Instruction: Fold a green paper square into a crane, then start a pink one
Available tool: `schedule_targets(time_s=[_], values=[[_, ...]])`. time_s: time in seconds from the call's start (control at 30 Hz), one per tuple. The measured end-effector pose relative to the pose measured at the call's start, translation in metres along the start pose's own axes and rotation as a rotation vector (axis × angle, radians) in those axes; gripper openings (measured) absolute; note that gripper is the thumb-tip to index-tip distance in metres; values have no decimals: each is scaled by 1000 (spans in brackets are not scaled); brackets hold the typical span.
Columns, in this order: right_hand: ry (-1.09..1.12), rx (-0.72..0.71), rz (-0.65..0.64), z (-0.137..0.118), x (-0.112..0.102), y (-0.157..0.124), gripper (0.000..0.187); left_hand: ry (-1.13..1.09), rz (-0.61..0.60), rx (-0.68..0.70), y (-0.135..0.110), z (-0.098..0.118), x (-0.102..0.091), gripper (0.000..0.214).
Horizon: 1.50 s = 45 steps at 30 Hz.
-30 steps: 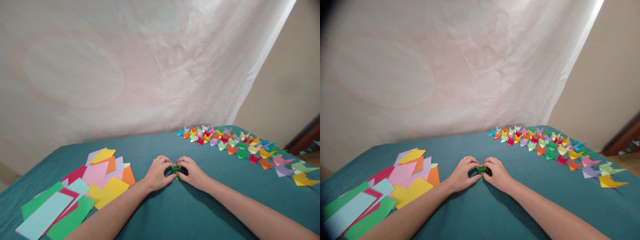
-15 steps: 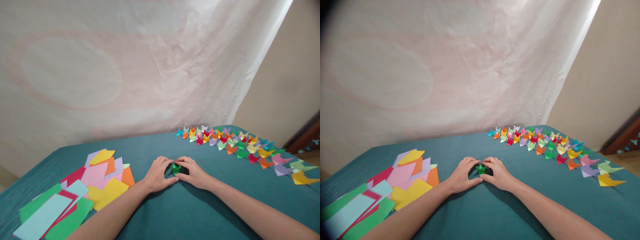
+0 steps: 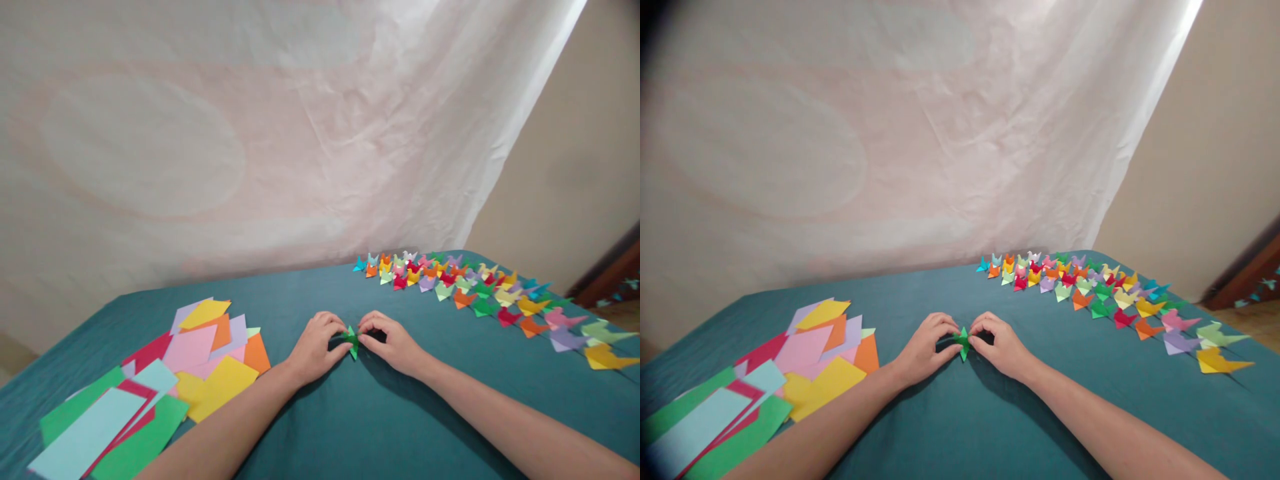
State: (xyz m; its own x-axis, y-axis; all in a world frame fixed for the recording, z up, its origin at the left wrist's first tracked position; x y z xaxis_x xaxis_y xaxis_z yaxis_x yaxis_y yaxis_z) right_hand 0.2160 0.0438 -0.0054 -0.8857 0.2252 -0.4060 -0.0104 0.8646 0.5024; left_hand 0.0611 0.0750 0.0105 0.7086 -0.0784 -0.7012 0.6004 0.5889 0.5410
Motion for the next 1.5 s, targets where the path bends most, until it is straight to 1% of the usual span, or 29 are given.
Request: schedule_targets(time_s=[0.23, 0.43, 0.6, 0.7, 0.77, 0.87, 0.93, 1.0, 1.07, 1.13, 1.23, 1.37, 1.5], values=[[-50, 15, -42, -2, 4, 2, 15, 6, 3, -53, 3, -4, 10, 8], [-94, -22, -75, -3, 6, 0, 10, -12, -19, -60, 3, -6, 10, 6], [-154, -53, -97, -1, 9, -2, 10, 10, -42, -77, 3, -7, 11, 7], [-153, -69, -104, -1, 10, -1, 10, -11, -47, -101, 3, -8, 11, 6], [-119, -57, -87, -1, 9, 0, 12, -47, -20, -130, 4, -10, 9, 6], [-60, -3, -29, 1, 4, 2, 14, -128, 53, -207, 3, -14, 3, 21], [-44, 35, 6, 2, 1, 3, 16, -156, 82, -249, 2, -16, 1, 24], [-34, 51, 11, 3, 0, 3, 17, -147, 67, -245, 1, -16, 1, 18], [-14, 43, -14, 2, 1, 2, 17, -131, 27, -220, 0, -15, 4, 10], [9, 23, -46, -1, 3, 2, 17, -140, -5, -216, 0, -15, 8, 13], [25, -2, -76, -5, 5, 1, 16, -185, -19, -221, 0, -15, 10, 17], [25, 12, -76, -6, 7, 0, 14, -238, -27, -226, 0, -14, 10, 16], [17, 34, -63, -4, 7, 1, 12, -281, -28, -260, -1, -15, 9, 15]])
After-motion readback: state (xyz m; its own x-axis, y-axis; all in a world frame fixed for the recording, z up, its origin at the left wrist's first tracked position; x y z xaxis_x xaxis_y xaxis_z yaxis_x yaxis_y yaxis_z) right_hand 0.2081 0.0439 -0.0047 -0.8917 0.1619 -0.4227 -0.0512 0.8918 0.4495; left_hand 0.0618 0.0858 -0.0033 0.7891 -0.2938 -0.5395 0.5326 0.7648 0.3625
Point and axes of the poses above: each hand's wrist, its own y-axis towards the middle knuckle, its own x-axis out of the palm, z = x × y, the point moved 5 cm from there along y, towards the middle knuckle, and after that the axes turned 11 degrees about z, right-handed, at the moved point
